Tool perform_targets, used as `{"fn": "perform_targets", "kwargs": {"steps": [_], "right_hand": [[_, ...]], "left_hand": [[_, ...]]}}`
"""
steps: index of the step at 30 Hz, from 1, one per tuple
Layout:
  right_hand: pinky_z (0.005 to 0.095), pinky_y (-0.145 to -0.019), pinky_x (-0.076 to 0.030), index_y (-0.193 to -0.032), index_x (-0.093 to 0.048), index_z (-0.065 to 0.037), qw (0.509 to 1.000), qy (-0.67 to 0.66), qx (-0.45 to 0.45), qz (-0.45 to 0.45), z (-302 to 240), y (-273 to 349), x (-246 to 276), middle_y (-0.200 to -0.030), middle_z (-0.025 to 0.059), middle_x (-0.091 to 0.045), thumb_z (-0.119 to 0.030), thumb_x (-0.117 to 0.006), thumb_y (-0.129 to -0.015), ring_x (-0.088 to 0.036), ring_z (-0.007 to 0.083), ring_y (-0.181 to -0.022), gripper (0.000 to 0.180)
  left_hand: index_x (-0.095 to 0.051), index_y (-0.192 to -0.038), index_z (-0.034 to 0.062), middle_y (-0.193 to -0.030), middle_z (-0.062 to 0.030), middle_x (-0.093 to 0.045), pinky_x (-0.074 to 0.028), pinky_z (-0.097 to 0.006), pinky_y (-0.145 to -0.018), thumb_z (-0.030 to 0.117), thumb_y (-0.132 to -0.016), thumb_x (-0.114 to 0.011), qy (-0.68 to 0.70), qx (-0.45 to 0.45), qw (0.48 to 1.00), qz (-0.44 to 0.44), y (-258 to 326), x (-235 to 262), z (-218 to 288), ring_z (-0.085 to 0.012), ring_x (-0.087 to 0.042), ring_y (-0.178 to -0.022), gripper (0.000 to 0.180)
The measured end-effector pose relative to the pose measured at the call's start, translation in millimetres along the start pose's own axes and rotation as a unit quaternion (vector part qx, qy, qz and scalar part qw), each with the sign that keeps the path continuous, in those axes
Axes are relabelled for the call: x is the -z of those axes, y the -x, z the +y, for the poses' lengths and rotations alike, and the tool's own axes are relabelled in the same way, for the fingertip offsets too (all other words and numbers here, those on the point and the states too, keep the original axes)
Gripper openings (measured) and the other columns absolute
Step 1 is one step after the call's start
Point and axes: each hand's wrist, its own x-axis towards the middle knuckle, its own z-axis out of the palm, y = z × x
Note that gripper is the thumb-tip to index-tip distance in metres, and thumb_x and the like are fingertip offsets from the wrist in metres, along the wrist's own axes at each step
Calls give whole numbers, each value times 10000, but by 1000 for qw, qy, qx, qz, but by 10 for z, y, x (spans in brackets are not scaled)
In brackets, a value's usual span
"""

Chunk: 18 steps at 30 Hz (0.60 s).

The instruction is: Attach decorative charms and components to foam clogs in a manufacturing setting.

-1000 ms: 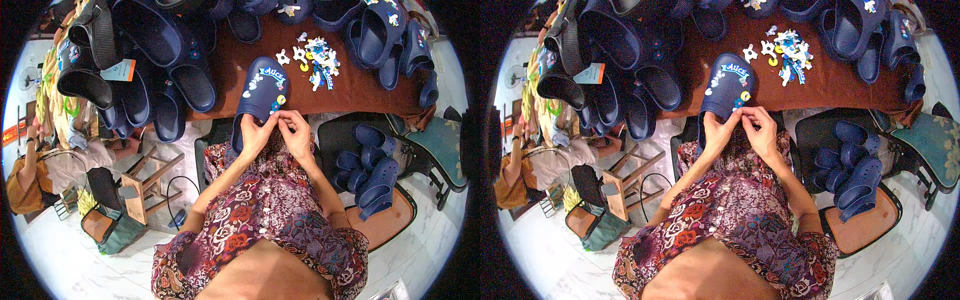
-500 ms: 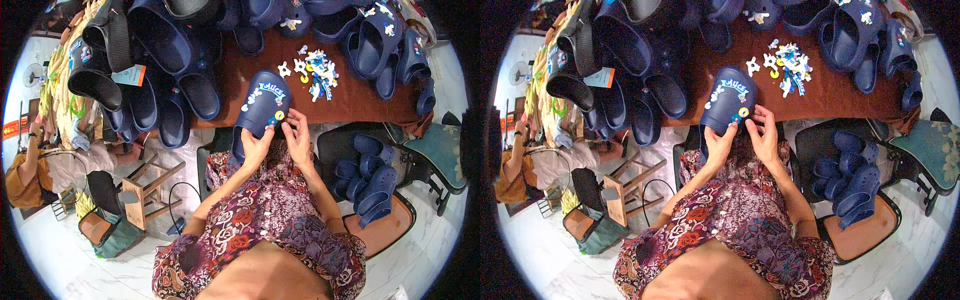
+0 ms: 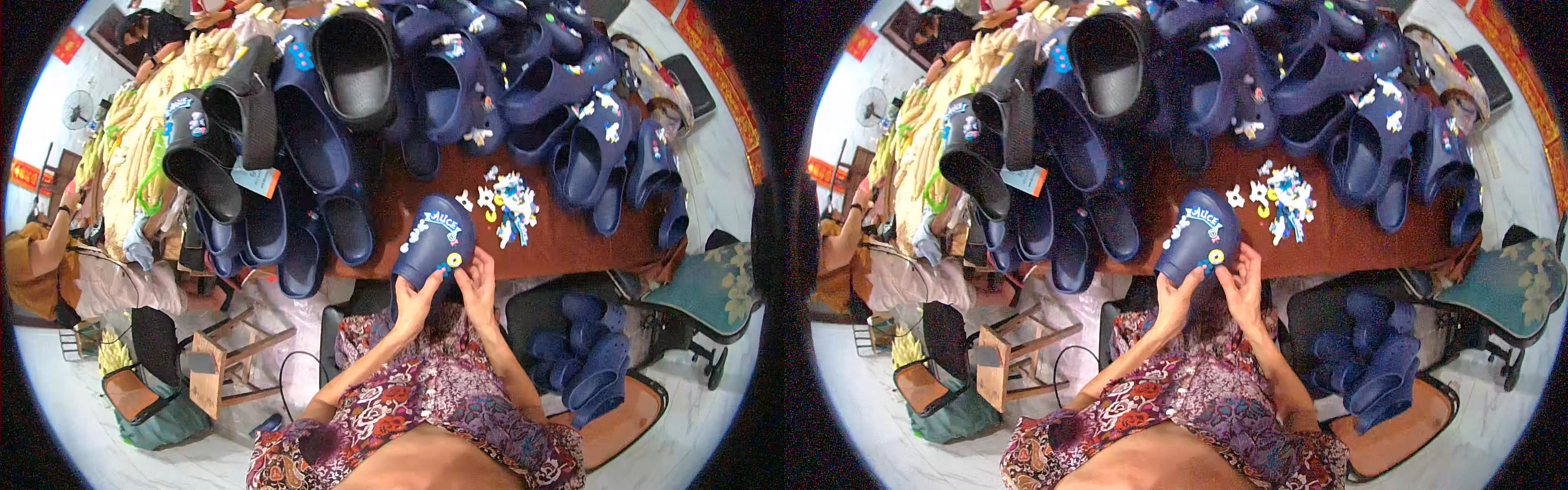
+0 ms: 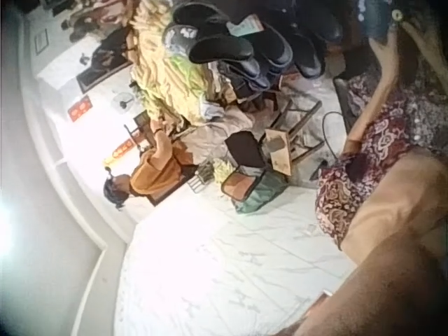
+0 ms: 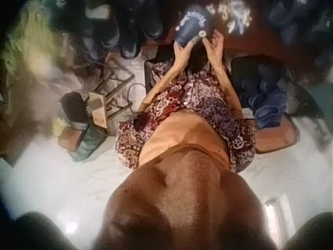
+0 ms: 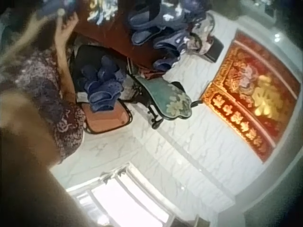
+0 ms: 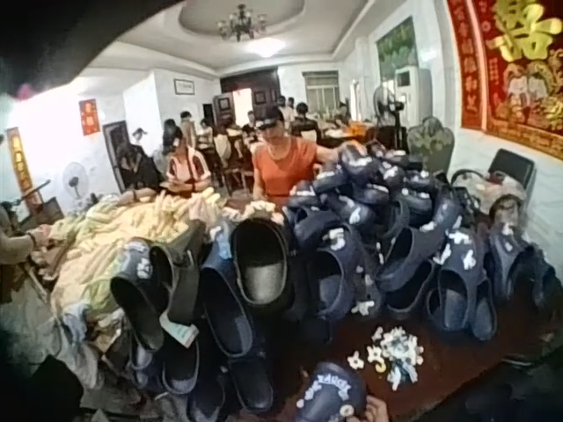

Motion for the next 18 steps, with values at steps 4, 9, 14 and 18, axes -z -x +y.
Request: {"fn": "perform_targets", "kwargs": {"steps": [4,9,14,18], "right_hand": [[348,-922,-473,-1440,-255,-39,995,-50,28,-77,-29,126,-33,-1342,135,-462,-101,-722,-855,-524,220,-1163,751],[399,-954,-472,-1368,-341,16,976,184,63,-100,-134,364,-147,-1199,193,-595,-120,-784,-777,-598,269,-1120,750],[360,-944,-458,-1308,-416,16,982,166,82,-48,-220,254,-50,-1194,164,-575,-93,-673,-839,-568,241,-1100,546],[352,-1037,-398,-1435,-326,35,984,102,148,-7,-697,-53,57,-1334,163,-495,-114,-619,-880,-515,244,-1195,645]], "left_hand": [[-565,-1227,-27,-1129,-74,-660,-512,-301,-870,105,-887,-700,25,-28,999,-10,-77,-111,268,-144,-630,-995,389],[-544,-1243,-25,-1131,-79,-648,-514,-306,-859,141,-896,-695,47,6,997,-57,-76,-280,638,-150,-629,-982,414],[-429,-1343,-24,-1245,-120,-576,-481,-316,-925,84,-928,-638,44,-104,979,-170,-18,-378,607,-166,-569,-1115,477],[-490,-1306,-14,-1222,-102,-588,-491,-289,-920,3,-934,-584,-2,-191,954,-231,99,-290,637,-147,-605,-1075,385]]}}
